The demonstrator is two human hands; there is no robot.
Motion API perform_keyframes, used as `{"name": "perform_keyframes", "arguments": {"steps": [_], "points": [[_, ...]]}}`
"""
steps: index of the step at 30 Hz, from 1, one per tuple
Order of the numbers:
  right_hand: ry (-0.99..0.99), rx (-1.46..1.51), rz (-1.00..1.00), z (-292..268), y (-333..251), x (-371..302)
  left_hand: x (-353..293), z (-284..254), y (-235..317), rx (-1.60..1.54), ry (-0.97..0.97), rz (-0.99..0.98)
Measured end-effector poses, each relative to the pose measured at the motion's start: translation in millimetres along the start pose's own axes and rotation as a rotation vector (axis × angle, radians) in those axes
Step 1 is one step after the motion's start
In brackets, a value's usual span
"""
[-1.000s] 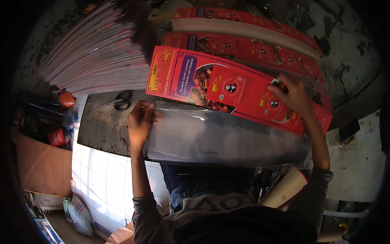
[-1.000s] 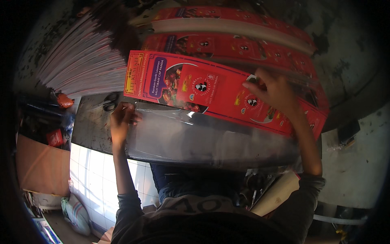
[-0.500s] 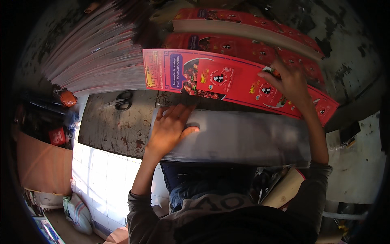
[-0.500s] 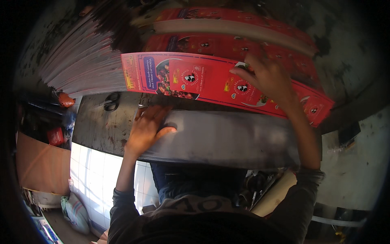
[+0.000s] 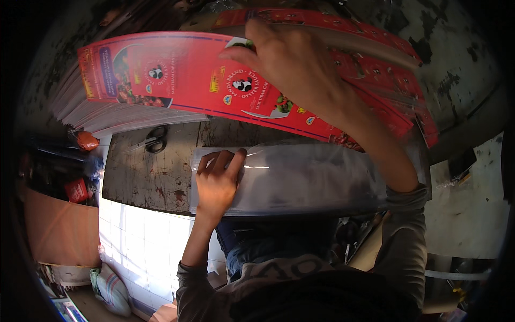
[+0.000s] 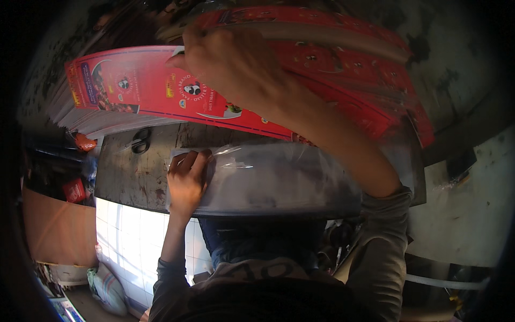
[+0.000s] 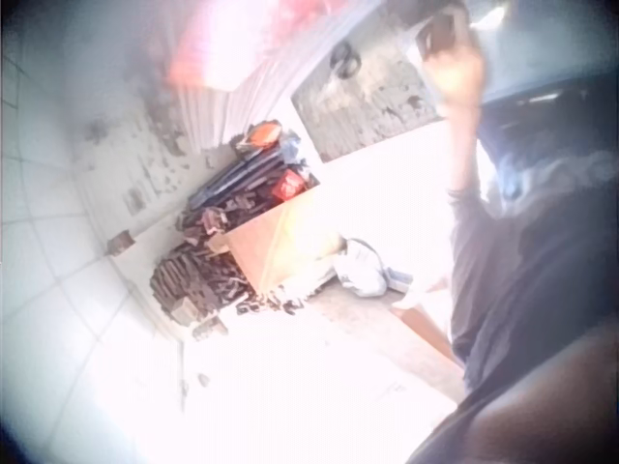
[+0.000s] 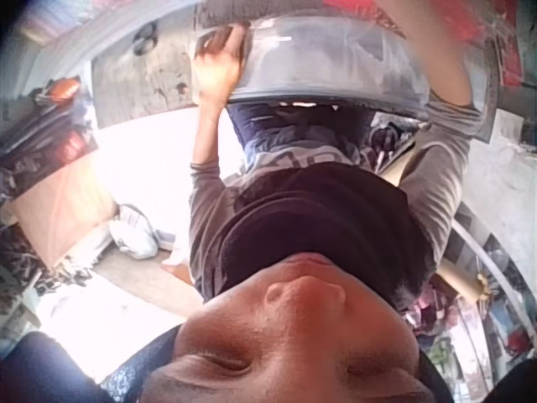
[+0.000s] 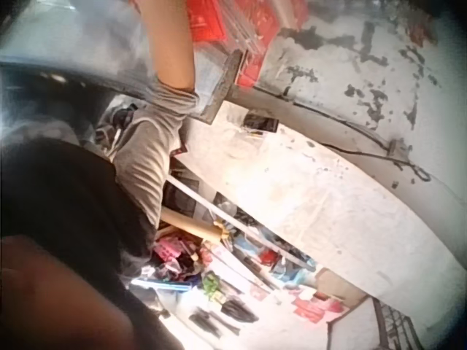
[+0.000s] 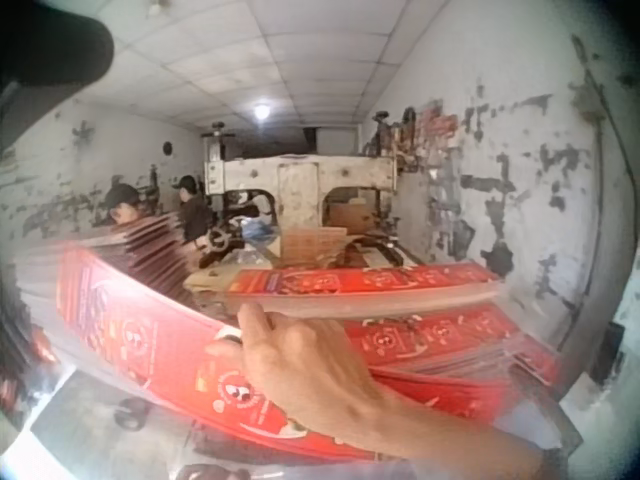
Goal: The person inserts printed paper sheets into clear plastic sleeves by hand and stacks the sleeves on the table.
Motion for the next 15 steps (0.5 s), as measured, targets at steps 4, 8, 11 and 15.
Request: {"name": "perform_keyframes", "arguments": {"steps": [4, 8, 11, 15], "points": [[0.160, 0.168, -0.092, -2, -43, 26, -7, -2, 22, 0.103, 0.039, 0.061], [0.288, 0.311, -0.214, -19, -81, 37, -6, 3, 27, 0.089, 0.044, 0.090], [0.254, 0.338, -0.185, -20, -99, 43, -7, 3, 25, 0.075, 0.034, 0.084], [0.204, 0.419, -0.052, -5, -92, 33, -12, 6, 19, 0.085, 0.004, 0.026]]}}
Point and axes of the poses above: each hand's wrist, its own x-axis towards the middle knuckle, its own z-axis out of the palm, y = z × x, the point moved 9 cm from there along x, towards the middle knuckle, and after that the axes turned 6 degrees about z, right-handed, at the moved point
